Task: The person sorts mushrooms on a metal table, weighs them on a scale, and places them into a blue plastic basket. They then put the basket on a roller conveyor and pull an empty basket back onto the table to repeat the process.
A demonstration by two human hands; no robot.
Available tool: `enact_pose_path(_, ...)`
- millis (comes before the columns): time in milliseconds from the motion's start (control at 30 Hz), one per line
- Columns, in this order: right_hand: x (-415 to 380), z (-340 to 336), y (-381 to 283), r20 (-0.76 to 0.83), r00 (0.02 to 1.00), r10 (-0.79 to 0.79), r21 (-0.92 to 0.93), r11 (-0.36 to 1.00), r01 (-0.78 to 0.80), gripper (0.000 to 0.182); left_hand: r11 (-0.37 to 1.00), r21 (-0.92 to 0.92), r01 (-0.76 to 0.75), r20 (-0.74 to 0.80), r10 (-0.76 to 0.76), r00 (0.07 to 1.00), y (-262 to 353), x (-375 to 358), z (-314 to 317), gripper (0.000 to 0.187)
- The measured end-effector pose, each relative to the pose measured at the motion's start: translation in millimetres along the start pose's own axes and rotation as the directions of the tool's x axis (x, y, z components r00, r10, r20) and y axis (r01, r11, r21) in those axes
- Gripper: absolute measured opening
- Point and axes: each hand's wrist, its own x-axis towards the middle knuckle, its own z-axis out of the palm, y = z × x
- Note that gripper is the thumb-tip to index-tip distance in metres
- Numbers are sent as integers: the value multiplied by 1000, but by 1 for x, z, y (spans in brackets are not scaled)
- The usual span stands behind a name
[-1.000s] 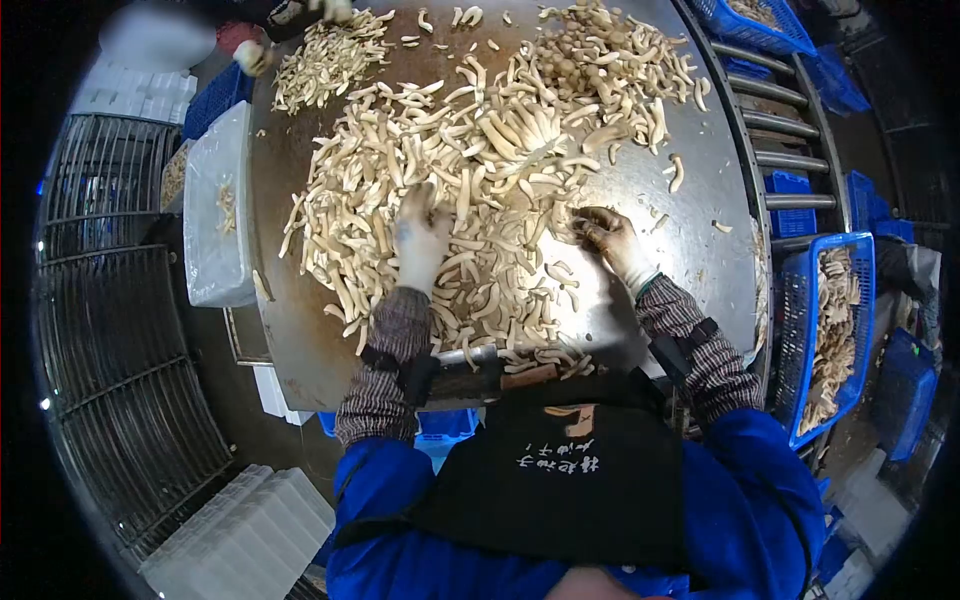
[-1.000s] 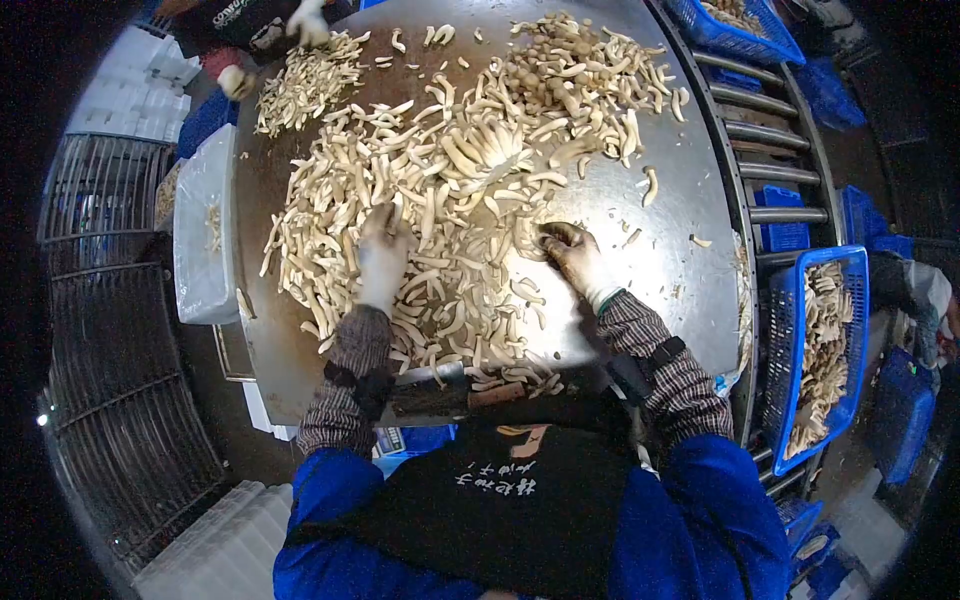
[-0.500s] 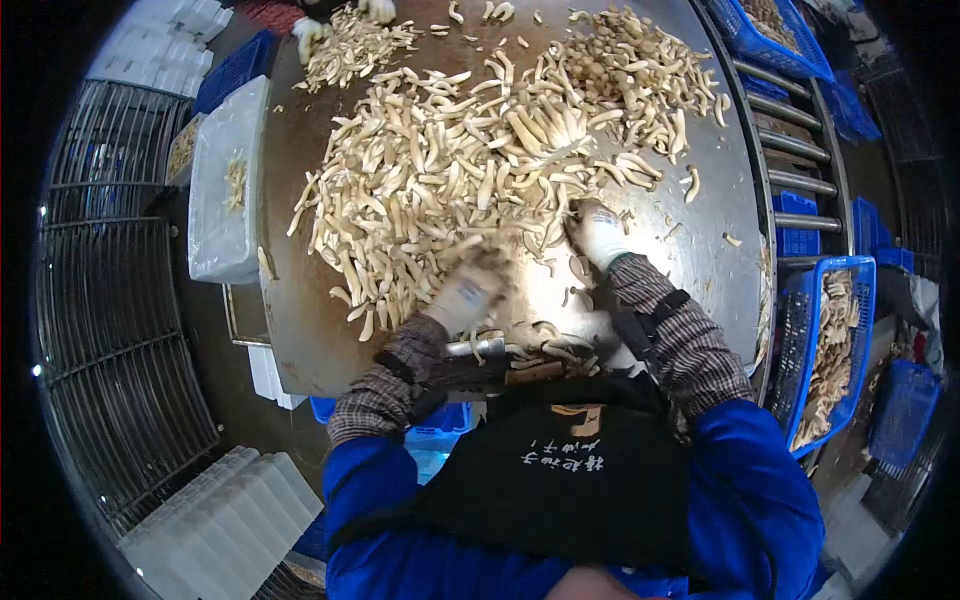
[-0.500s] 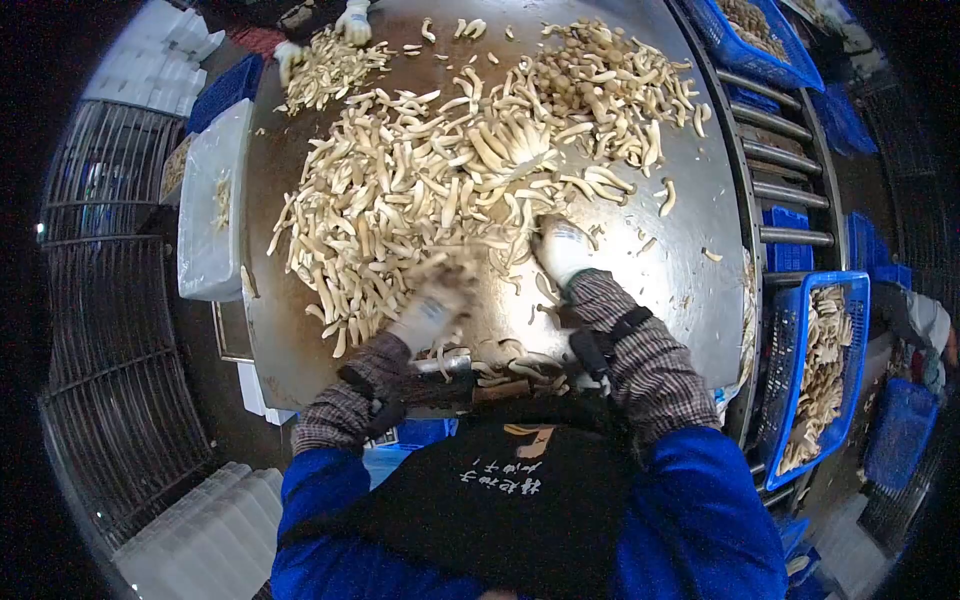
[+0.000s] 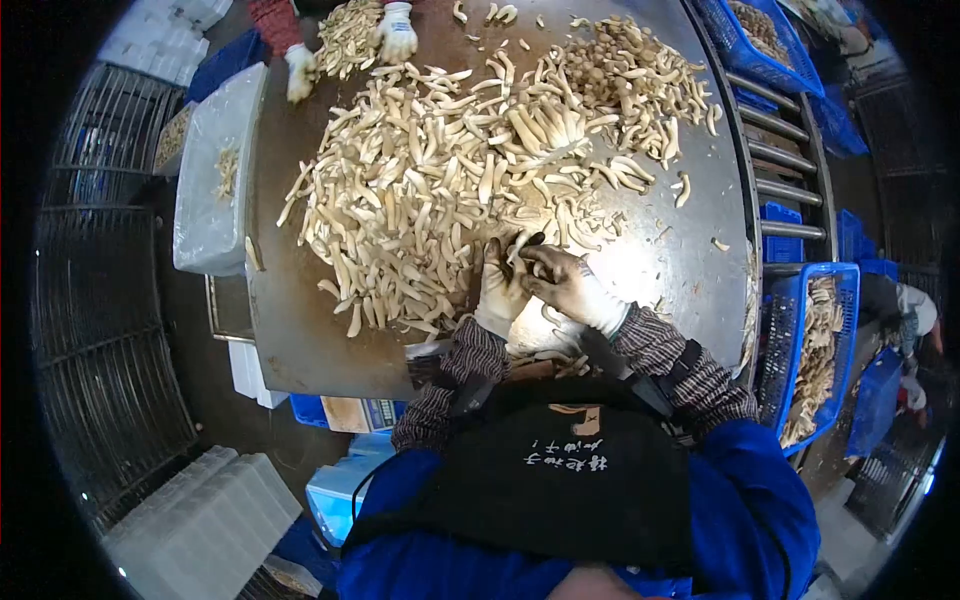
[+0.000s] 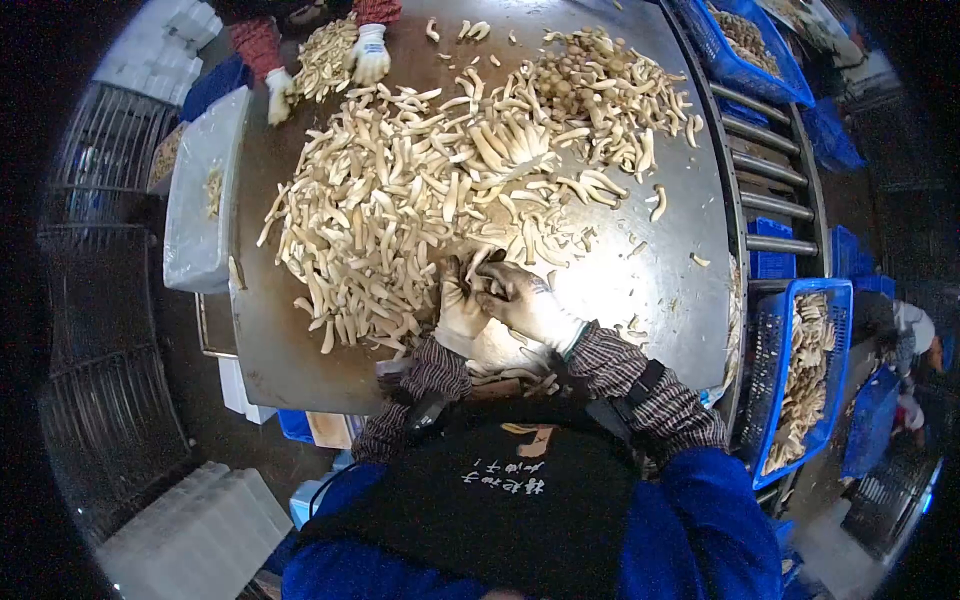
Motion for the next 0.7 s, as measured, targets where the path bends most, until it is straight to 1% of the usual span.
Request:
enact_pose_path(33,-2,1,1,22,1000,-22,180,983,18,49,994,68,-87,-55,91,994,-4,-2,17,41)
enact_pose_path(67,-3,1,2,44,998,-48,355,934,29,49,975,141,-171,-106,186,977,-7,-5,30,38)
enact_pose_path(100,-1,-3,1,101,993,-55,505,863,-3,48,946,293,-140,-123,183,975,-10,-8,20,39)
enact_pose_path(133,-6,-22,-22,201,979,30,649,745,-156,49,945,286,-159,-128,202,971,-10,-10,19,39)
enact_pose_path(167,-2,-28,-20,177,982,72,545,824,-158,49,988,90,-123,-200,139,970,-9,-11,18,38)
enact_pose_path(200,5,-36,-18,146,984,104,430,889,-157,49,989,-112,-95,-251,64,966,-6,-10,18,37)
enact_pose_path(233,12,-38,-2,107,992,68,402,909,-106,50,948,-311,-70,-279,-21,960,-2,-10,27,37)
enact_pose_path(267,20,-45,12,17,1000,19,317,948,-24,45,989,82,-120,-379,143,914,-3,-20,40,31)
enact_pose_path(333,48,-61,28,-138,986,98,291,955,-55,41,983,-139,-120,-302,73,950,13,-38,38,31)
enact_pose_path(367,62,-72,26,-109,990,85,277,959,-52,41,970,-231,-79,-249,19,968,9,-50,2,29)
enact_pose_path(400,80,-81,22,-213,951,223,-145,956,-257,41,976,-168,-136,-356,68,932,16,-65,20,28)
enact_pose_path(433,109,-86,31,-117,970,215,-568,787,-243,35,957,-250,-145,-329,57,943,24,-84,18,27)
enact_pose_path(467,137,-92,41,-19,978,205,-944,318,-85,29,933,-320,-168,-312,64,948,35,-111,14,27)
enact_pose_path(500,165,-99,51,78,978,193,-990,-97,98,23,932,-226,-282,-288,213,934,37,-142,10,26)
enact_pose_path(533,197,-105,96,135,989,-64,-988,-84,130,18,925,36,-379,-474,350,808,37,-177,14,27)
enact_pose_path(567,253,-116,211,336,813,-476,-942,-184,282,21,894,188,-407,-611,431,664,48,-206,62,27)
enact_pose_path(600,251,-103,180,123,941,-314,-980,113,166,32,847,246,-472,-700,492,517,52,-240,59,26)
enact_pose_path(633,249,-90,146,-125,987,-104,-919,387,-76,45,797,323,-511,-767,537,353,56,-273,55,25)
enact_pose_path(667,248,-76,112,-338,936,96,-786,518,-337,60,765,517,-384,-702,636,320,59,-313,34,24)
enact_pose_path(700,251,-72,103,-318,944,90,-790,525,-316,60,687,686,-241,-628,725,282,62,-352,14,23)
